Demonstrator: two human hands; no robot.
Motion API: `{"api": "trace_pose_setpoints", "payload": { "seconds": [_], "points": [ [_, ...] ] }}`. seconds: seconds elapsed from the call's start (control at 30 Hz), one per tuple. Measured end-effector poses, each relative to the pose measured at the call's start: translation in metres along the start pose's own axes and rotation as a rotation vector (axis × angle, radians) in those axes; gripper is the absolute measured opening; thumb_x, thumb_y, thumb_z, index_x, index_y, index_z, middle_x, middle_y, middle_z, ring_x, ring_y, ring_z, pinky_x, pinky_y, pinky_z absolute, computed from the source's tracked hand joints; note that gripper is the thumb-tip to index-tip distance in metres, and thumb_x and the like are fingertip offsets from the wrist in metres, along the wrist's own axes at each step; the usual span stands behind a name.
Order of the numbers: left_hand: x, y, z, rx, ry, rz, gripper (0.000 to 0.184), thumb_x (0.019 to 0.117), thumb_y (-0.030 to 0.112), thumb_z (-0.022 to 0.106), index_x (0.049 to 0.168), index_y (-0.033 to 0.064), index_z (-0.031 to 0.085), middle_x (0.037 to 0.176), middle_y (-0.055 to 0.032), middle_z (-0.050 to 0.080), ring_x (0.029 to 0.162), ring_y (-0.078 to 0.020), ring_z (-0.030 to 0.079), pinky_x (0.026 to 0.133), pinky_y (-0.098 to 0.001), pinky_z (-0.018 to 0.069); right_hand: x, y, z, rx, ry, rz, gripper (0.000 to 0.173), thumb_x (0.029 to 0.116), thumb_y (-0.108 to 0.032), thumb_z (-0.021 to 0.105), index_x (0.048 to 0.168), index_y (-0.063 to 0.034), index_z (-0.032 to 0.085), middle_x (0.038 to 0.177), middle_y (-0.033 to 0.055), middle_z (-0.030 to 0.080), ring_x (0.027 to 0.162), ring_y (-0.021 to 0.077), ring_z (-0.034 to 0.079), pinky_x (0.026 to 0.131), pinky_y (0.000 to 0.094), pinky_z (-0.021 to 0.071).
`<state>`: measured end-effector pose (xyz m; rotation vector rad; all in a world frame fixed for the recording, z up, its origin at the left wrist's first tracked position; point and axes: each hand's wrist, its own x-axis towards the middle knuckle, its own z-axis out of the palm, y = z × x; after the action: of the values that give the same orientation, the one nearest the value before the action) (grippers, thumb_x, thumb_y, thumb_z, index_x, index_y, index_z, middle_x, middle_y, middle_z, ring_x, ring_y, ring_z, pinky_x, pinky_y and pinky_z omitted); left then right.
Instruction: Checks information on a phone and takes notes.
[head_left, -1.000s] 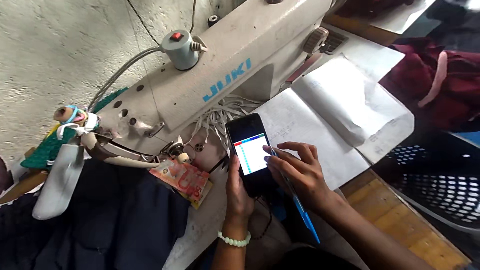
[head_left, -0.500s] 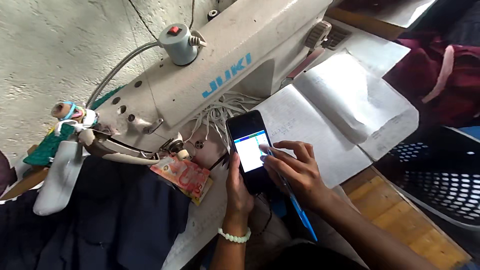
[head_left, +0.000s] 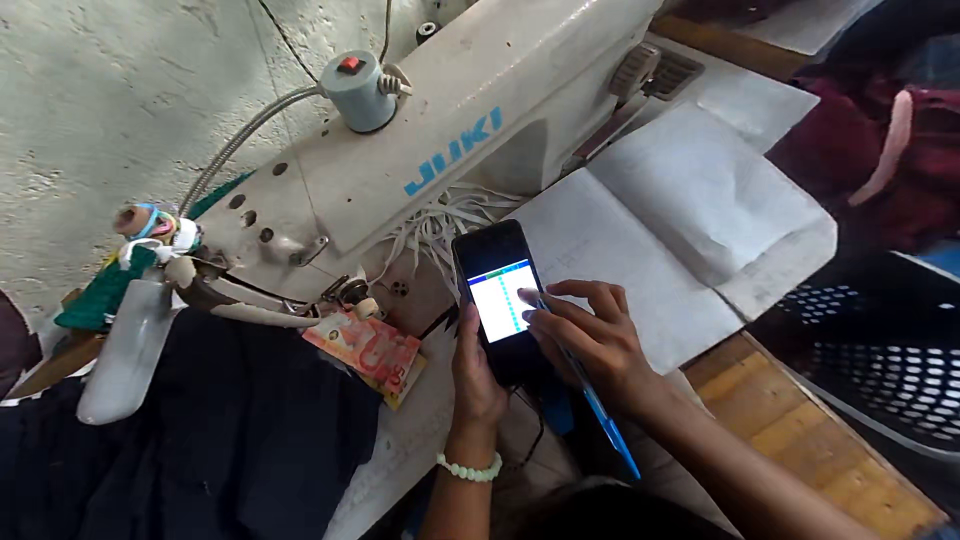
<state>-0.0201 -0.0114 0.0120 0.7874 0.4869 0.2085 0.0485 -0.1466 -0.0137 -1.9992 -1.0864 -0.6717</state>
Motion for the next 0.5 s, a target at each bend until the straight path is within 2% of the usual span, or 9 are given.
{"api": "trace_pose_setpoints", "payload": {
  "seconds": [0.27,0.4,0.5],
  "points": [
    [0.001,0.0,0.0,-0.012,-0.006,-0.003,0.045,0.1096,0.033,0.02,0.136,0.0072,0.047,0.11,-0.008,0.072,0.101,-0.0158,0.072,0.084,-0.0352,0.0616,0.0,0.003,0.001,-0.028,0.005,0.005,0.014,0.1035,-0.018,0.056,0.108,-0.0139,0.069,0.113,0.0063,0.076,0.109,0.0256,0.063,0.091,0.0407,0.0403],
    [0.003,0.002,0.002,0.018,0.044,0.031,0.047,0.111,0.031,0.02,0.147,0.0072,0.038,0.117,-0.0081,0.069,0.104,-0.0149,0.07,0.087,-0.0342,0.0601,0.003,0.001,0.006,-0.02,0.015,-0.025,0.015,0.103,-0.018,0.056,0.107,-0.0141,0.07,0.115,0.0067,0.076,0.109,0.0264,0.064,0.092,0.0406,0.0425],
    [0.004,0.002,0.004,0.013,0.068,0.063,0.046,0.1114,0.03,0.02,0.146,0.008,0.04,0.116,-0.0085,0.07,0.103,-0.0149,0.071,0.086,-0.0337,0.0604,0.006,0.001,0.008,-0.022,0.026,-0.054,0.016,0.1026,-0.018,0.056,0.107,-0.0142,0.071,0.115,0.0067,0.076,0.107,0.026,0.064,0.091,0.0409,0.0424]
  ]
}}
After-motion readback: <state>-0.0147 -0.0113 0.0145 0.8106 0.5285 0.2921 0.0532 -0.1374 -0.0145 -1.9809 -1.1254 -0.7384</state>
